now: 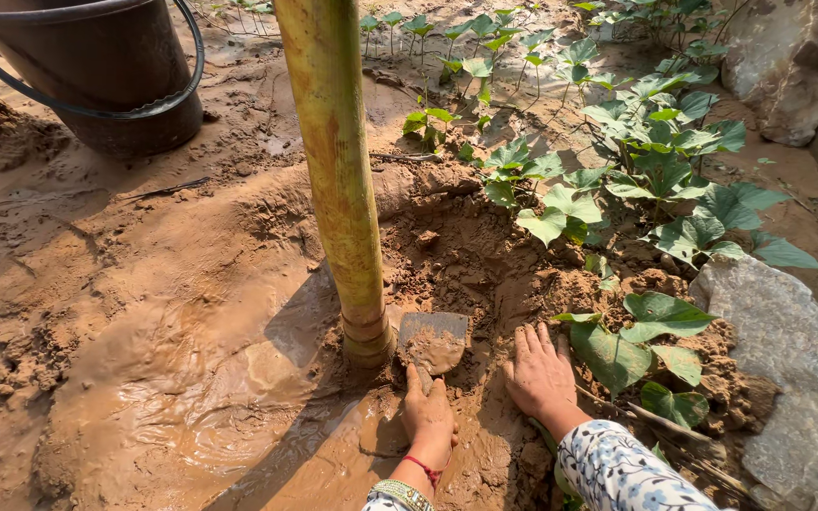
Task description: The person uses a hand shovel and their hands to move wet soil and mud around the base of a tree trunk, packing the earth down to secure the plant.
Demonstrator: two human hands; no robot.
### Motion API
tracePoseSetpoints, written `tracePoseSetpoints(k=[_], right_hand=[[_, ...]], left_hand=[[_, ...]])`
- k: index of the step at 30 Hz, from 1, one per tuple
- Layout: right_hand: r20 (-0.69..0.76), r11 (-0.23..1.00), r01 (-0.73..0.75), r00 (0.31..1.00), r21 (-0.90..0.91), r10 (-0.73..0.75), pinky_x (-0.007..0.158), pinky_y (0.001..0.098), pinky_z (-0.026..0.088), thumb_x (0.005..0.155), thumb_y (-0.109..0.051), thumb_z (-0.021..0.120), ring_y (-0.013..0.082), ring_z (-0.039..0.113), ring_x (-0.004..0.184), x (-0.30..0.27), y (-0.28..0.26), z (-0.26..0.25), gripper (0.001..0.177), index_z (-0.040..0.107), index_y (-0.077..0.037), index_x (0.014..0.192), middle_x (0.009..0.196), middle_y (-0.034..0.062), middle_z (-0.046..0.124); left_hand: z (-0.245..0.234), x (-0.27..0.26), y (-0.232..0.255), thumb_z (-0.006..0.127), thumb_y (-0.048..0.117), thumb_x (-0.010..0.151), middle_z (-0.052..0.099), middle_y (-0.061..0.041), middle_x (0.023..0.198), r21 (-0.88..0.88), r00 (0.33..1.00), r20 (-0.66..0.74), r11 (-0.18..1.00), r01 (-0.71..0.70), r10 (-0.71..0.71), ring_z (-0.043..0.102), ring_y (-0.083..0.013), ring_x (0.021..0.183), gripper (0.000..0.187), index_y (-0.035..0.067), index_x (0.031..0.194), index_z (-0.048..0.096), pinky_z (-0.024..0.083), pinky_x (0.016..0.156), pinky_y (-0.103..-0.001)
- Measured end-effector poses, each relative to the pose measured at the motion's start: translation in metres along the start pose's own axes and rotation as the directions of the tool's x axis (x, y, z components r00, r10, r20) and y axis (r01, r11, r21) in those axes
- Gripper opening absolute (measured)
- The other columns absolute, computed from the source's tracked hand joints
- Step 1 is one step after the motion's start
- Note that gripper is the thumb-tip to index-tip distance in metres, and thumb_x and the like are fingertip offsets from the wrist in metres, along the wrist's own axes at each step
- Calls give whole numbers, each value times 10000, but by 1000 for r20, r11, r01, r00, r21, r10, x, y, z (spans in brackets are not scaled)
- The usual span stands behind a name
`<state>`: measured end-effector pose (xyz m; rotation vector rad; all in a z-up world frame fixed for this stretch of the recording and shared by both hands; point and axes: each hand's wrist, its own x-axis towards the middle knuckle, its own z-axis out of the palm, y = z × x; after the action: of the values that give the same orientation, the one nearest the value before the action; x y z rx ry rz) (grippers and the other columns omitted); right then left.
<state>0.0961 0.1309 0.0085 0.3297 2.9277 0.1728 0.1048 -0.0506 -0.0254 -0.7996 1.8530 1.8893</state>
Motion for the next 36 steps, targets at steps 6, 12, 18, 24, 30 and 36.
tracePoseSetpoints(k=[6,12,18,24,30,36], right_hand=[[-22,1000,-2,1000,28,2,1263,440,113,995,-459,409,227,125,1567,-1,0,0,686,270,-116,1573,1672,54,224],[-31,999,4,1000,37,-3,1249,433,128,994,-463,399,232,124,1565,0,-1,-1,696,264,-102,1574,1667,64,230],[15,1000,-22,1000,14,22,1265,432,80,1001,-490,379,217,97,1560,-1,-4,-10,713,225,-105,1581,1673,55,188],[17,999,-31,999,16,31,1270,427,102,996,-472,406,217,115,1565,-3,-5,-13,713,235,-106,1583,1677,50,207],[-36,999,-11,999,41,12,1257,431,130,990,-465,423,214,140,1556,0,-3,-5,704,258,-103,1571,1658,56,244],[-19,999,-25,999,36,26,1269,429,125,991,-460,427,205,149,1559,0,0,-1,681,277,-127,1566,1663,31,248]], left_hand=[[7,8,18,572,245,972,522,-65,604,-286,996,58,955,86,-72,488,-206,387,723,340,1624,275,375,332,-360],[13,23,22,560,207,959,503,-60,631,-354,995,89,932,81,-53,468,-204,386,730,332,1623,281,346,331,-359],[15,44,18,591,148,950,640,-32,798,-282,988,141,959,-23,65,525,-193,429,736,295,1613,308,412,360,-347],[25,54,34,595,184,972,596,-76,796,-96,978,202,993,76,-55,504,-200,446,700,353,1603,344,386,381,-344],[16,61,23,607,151,941,615,-98,763,50,946,323,998,-23,6,476,-207,407,714,288,1593,348,367,362,-368],[-25,53,19,594,136,936,572,-93,716,276,909,416,952,-130,3,488,-167,398,720,276,1608,377,380,361,-336]])
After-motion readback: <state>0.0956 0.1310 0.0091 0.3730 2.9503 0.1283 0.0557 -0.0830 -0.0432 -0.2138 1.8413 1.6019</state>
